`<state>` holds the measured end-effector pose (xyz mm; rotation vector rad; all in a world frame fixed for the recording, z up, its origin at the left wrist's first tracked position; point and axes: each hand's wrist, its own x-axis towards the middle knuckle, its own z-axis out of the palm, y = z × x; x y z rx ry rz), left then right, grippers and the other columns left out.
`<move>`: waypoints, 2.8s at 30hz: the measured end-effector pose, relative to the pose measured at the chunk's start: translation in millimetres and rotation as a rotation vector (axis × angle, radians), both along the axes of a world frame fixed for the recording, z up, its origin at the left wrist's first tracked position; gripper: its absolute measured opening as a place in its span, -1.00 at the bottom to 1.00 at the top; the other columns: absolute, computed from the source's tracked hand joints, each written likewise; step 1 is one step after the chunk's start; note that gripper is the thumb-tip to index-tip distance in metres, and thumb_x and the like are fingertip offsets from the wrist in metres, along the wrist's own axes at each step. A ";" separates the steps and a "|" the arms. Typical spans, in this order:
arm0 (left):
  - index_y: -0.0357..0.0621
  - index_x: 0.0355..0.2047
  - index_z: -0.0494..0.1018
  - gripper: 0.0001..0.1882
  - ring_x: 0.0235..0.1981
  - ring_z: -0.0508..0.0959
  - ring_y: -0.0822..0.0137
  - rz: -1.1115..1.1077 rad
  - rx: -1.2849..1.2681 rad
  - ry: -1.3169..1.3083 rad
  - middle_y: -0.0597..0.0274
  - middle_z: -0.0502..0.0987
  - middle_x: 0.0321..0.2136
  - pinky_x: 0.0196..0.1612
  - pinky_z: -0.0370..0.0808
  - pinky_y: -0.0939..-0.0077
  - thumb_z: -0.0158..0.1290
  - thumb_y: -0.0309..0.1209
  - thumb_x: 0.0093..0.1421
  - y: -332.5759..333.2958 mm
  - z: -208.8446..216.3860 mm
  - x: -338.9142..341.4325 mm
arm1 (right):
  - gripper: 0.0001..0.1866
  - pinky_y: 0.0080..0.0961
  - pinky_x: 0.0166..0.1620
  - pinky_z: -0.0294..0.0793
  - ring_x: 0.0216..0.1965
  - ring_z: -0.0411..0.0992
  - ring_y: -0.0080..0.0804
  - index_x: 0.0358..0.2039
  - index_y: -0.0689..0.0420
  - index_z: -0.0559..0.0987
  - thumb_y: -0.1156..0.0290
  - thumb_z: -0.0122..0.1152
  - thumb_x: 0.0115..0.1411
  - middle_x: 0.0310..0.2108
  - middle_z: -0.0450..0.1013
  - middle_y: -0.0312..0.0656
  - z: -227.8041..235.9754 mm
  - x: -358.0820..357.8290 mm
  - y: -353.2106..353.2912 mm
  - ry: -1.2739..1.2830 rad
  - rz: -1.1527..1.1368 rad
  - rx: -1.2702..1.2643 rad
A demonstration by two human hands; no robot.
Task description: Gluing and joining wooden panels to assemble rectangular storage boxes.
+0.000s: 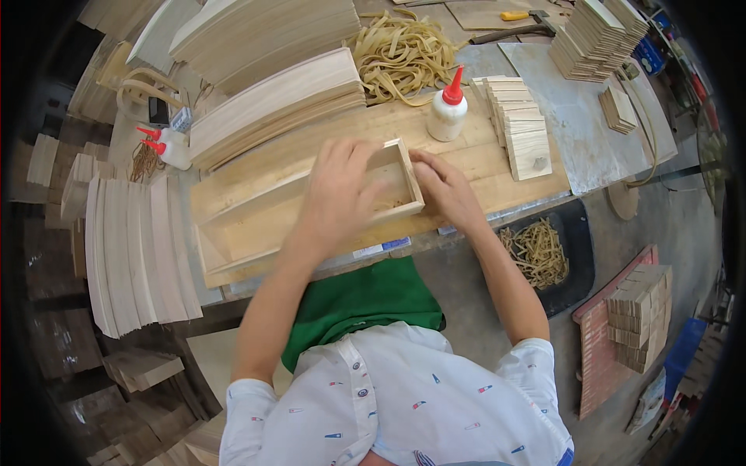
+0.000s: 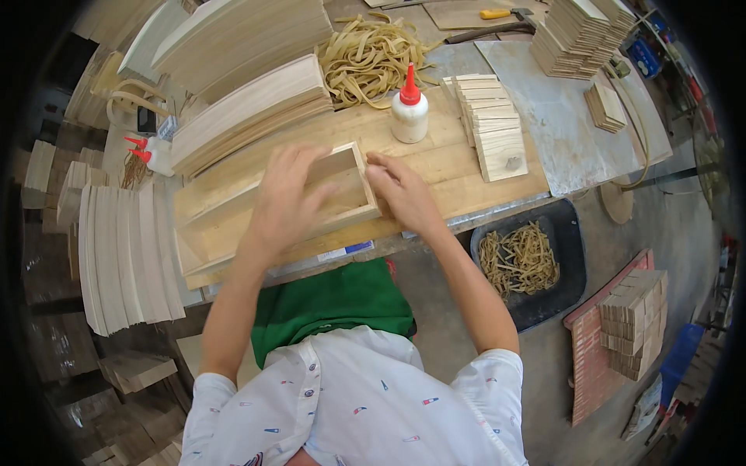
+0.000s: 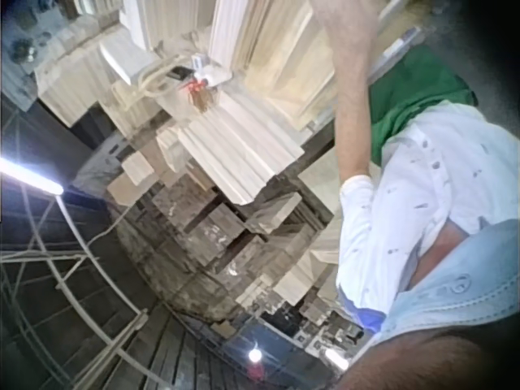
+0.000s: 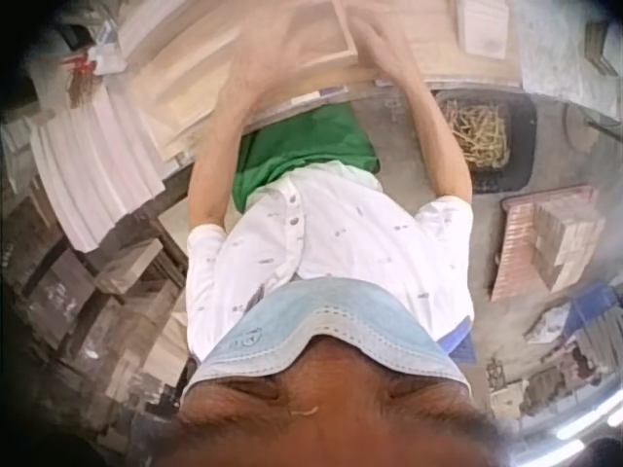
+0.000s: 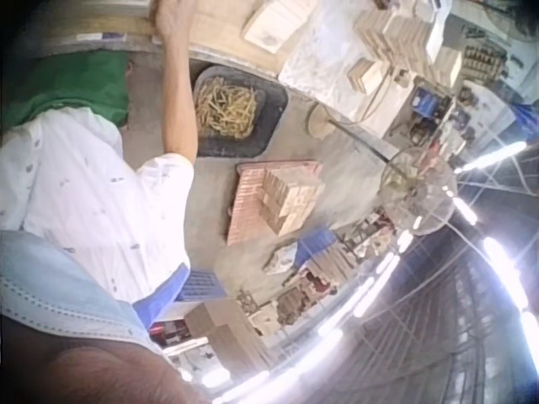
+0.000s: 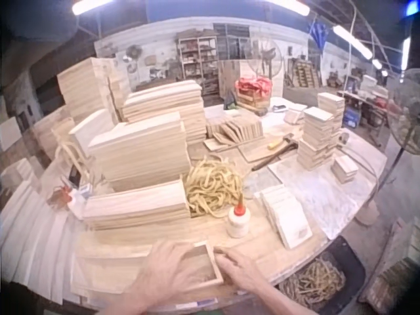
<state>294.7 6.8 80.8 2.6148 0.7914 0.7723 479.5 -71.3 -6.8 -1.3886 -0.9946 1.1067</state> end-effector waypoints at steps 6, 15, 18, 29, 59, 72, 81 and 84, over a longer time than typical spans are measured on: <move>-0.22 -0.11 0.47 -0.64 -0.05 0.45 -0.03 -0.296 -0.208 0.130 -0.03 0.51 -0.15 0.02 0.41 0.18 0.14 -0.53 0.03 59.1 -27.8 27.5 | -0.42 -0.47 -0.04 0.45 -0.11 0.43 -0.41 0.17 0.23 0.38 0.13 0.17 0.24 -0.08 0.42 -0.12 25.0 -10.2 -9.1 -0.010 0.040 -0.130; -0.15 -0.17 0.54 -0.72 -0.15 0.54 0.01 -0.288 -0.283 0.055 0.05 0.59 -0.24 -0.06 0.46 0.20 0.13 -0.54 0.05 71.6 -44.1 32.7 | -0.44 -0.45 -0.01 0.43 -0.03 0.40 -0.40 0.16 0.24 0.40 0.18 0.18 0.23 0.08 0.36 -0.12 24.0 -7.7 -3.5 -0.052 0.043 -0.130; -0.12 -0.04 0.48 -0.57 -0.13 0.53 0.01 -0.212 -0.223 0.090 0.02 0.56 -0.17 -0.06 0.47 0.20 0.18 -0.49 0.01 70.1 -54.9 23.0 | -0.46 -0.44 0.00 0.43 -0.03 0.41 -0.39 0.16 0.23 0.40 0.20 0.15 0.25 0.05 0.41 -0.12 25.4 1.1 4.5 -0.188 0.072 -0.147; -0.22 -0.03 0.45 -0.56 0.06 0.42 0.00 0.331 0.042 -0.139 -0.01 0.47 -0.04 0.14 0.34 0.18 0.17 -0.45 0.04 -0.1 -24.1 -132.6 | -0.64 -0.65 -0.25 0.35 -0.27 0.36 -0.65 -0.16 0.14 0.66 0.12 0.13 0.28 -0.28 0.49 -0.37 31.3 17.6 53.3 -0.236 0.064 -0.288; -0.36 0.04 0.41 -0.62 -0.04 0.48 0.37 0.719 -0.845 -1.018 0.13 0.50 -0.06 0.06 0.37 0.49 -0.03 -0.31 0.35 -48.5 -96.6 -294.4 | -0.77 -0.54 -0.40 0.38 -0.41 0.38 -0.56 -0.32 0.17 0.63 0.26 0.31 0.16 -0.50 0.47 -0.33 78.8 -320.3 228.0 -0.665 1.156 -0.292; -0.36 -0.03 0.43 -0.66 -0.08 0.49 0.31 0.679 -0.796 -0.916 0.05 0.47 -0.07 0.01 0.41 0.42 0.03 -0.36 0.28 -42.8 -82.7 -298.0 | -0.78 -0.54 -0.49 0.62 -0.38 0.44 -0.48 -0.41 0.25 0.58 0.32 0.22 0.18 -0.49 0.43 -0.21 106.4 -348.5 232.7 -0.933 1.228 -0.497; -0.26 0.24 0.24 -0.51 -0.03 0.43 0.20 0.678 -0.499 -0.938 -0.01 0.45 -0.12 0.06 0.37 0.38 -0.07 -0.32 0.36 -45.0 -94.3 -281.3 | -0.70 -0.41 -0.24 0.47 -0.29 0.49 -0.35 -0.27 0.29 0.59 0.27 0.14 0.26 -0.40 0.49 -0.10 94.6 -291.3 183.4 -0.843 0.923 0.048; -0.23 0.26 0.21 -0.48 -0.01 0.42 0.09 0.644 -0.464 -0.798 -0.10 0.42 -0.02 0.09 0.35 0.32 -0.04 -0.30 0.34 -52.9 -106.4 -284.9 | -0.66 -0.36 -0.09 0.45 -0.16 0.49 -0.17 -0.13 0.27 0.56 0.25 0.13 0.27 -0.18 0.50 -0.03 103.2 -241.4 148.7 -0.936 0.778 0.170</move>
